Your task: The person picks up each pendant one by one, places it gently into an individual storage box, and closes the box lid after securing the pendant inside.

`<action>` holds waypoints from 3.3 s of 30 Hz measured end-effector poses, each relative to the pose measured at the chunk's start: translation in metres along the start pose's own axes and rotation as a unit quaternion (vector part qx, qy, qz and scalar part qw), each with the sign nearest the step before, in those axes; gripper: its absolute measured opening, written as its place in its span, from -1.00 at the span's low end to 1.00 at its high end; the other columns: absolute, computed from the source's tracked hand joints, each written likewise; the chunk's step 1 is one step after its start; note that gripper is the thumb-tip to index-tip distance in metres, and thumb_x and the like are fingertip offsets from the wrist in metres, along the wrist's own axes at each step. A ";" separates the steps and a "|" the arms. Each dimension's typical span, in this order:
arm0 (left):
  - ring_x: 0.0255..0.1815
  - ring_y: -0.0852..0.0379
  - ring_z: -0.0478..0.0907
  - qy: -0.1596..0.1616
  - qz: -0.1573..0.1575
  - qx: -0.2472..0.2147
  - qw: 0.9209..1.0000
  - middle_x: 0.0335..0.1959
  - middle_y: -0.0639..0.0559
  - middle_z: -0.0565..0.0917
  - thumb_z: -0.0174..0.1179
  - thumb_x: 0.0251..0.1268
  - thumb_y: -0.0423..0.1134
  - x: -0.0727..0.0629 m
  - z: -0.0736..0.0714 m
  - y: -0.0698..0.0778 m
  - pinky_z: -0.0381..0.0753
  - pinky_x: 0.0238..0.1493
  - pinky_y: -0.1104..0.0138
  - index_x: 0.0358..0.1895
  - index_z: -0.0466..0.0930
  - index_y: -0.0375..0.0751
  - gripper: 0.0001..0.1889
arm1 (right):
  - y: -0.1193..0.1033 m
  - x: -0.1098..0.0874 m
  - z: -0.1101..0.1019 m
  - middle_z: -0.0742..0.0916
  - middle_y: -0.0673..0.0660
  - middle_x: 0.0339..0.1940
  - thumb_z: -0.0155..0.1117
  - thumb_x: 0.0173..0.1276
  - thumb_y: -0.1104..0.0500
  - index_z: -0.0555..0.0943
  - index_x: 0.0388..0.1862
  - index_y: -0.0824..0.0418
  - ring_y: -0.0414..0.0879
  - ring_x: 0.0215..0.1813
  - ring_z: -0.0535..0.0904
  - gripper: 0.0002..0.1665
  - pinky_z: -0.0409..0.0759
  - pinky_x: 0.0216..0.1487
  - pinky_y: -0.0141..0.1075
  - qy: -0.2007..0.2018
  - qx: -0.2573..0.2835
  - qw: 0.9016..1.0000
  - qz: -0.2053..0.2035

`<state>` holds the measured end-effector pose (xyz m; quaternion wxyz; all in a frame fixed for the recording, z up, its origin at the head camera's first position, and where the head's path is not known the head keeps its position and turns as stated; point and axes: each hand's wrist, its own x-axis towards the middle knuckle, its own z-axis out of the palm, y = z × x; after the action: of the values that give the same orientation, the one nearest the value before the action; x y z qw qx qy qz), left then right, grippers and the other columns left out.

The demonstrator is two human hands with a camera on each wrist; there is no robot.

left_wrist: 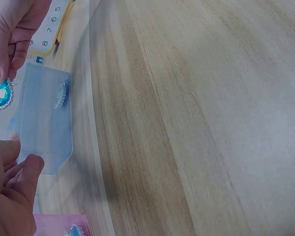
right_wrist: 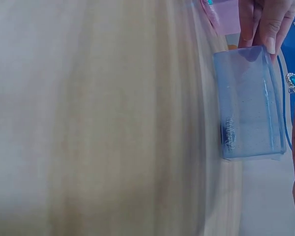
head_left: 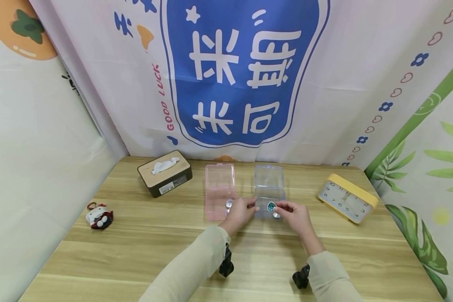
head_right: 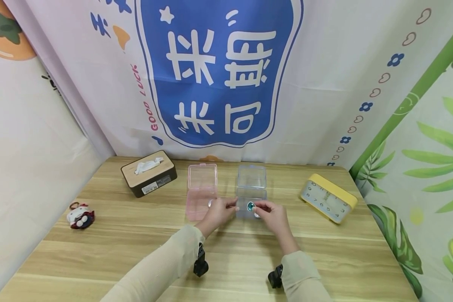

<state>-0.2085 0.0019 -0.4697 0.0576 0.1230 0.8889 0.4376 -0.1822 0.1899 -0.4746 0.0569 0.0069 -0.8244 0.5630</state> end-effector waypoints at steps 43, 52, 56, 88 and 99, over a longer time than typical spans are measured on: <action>0.07 0.00 0.56 0.001 0.002 0.001 1.000 0.01 -0.12 0.62 0.24 0.19 -0.29 0.001 0.001 0.000 0.59 0.06 0.28 0.11 0.52 -0.26 -0.61 | 0.001 0.020 -0.002 0.73 0.29 -0.24 0.35 0.15 0.28 0.66 -0.21 0.39 -0.21 -0.35 0.60 -0.76 0.53 -0.37 -0.65 0.083 -0.069 0.994 -0.010; 0.06 -0.02 0.56 0.005 0.012 0.005 1.000 0.00 -0.15 0.62 0.24 0.18 -0.30 0.000 0.001 -0.002 0.60 0.05 0.26 0.11 0.52 -0.29 -0.60 | -0.004 0.027 -0.011 0.73 0.28 -0.22 0.30 0.21 0.22 0.65 -0.15 0.35 -0.17 -0.31 0.58 -0.74 0.52 -0.37 -0.62 0.087 -0.085 0.993 0.009; 0.06 -0.01 0.56 0.005 0.007 0.003 1.000 0.01 -0.13 0.62 0.23 0.18 -0.29 0.000 0.002 -0.002 0.59 0.06 0.28 0.11 0.51 -0.28 -0.60 | -0.004 0.030 -0.016 0.72 0.30 -0.18 0.27 0.24 0.22 0.63 -0.11 0.36 -0.09 -0.25 0.61 -0.72 0.55 -0.35 -0.60 0.079 -0.091 0.993 0.015; 0.02 -0.01 0.59 0.008 0.001 0.001 1.000 -0.02 -0.13 0.64 0.24 0.17 -0.29 0.000 0.003 -0.003 0.64 -0.03 0.30 0.10 0.52 -0.27 -0.60 | 0.020 0.067 -0.018 0.68 0.31 -0.07 0.22 0.29 0.18 0.58 0.01 0.37 0.11 -0.04 0.60 -0.63 0.62 0.02 -0.13 0.059 -0.110 0.991 0.047; 0.04 -0.03 0.57 0.003 -0.008 -0.005 1.000 0.00 -0.13 0.63 0.23 0.19 -0.27 0.000 0.001 -0.001 0.62 0.01 0.28 0.12 0.51 -0.26 -0.59 | 0.013 0.077 -0.015 0.67 0.34 -0.05 0.16 0.33 0.20 0.56 0.03 0.40 0.12 -0.03 0.60 -0.64 0.61 0.01 -0.14 0.061 -0.095 0.990 0.081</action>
<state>-0.2082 0.0021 -0.4712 0.0594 0.1144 0.8878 0.4418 -0.2583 0.2131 -0.4735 0.0617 -0.1003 -0.8668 0.4846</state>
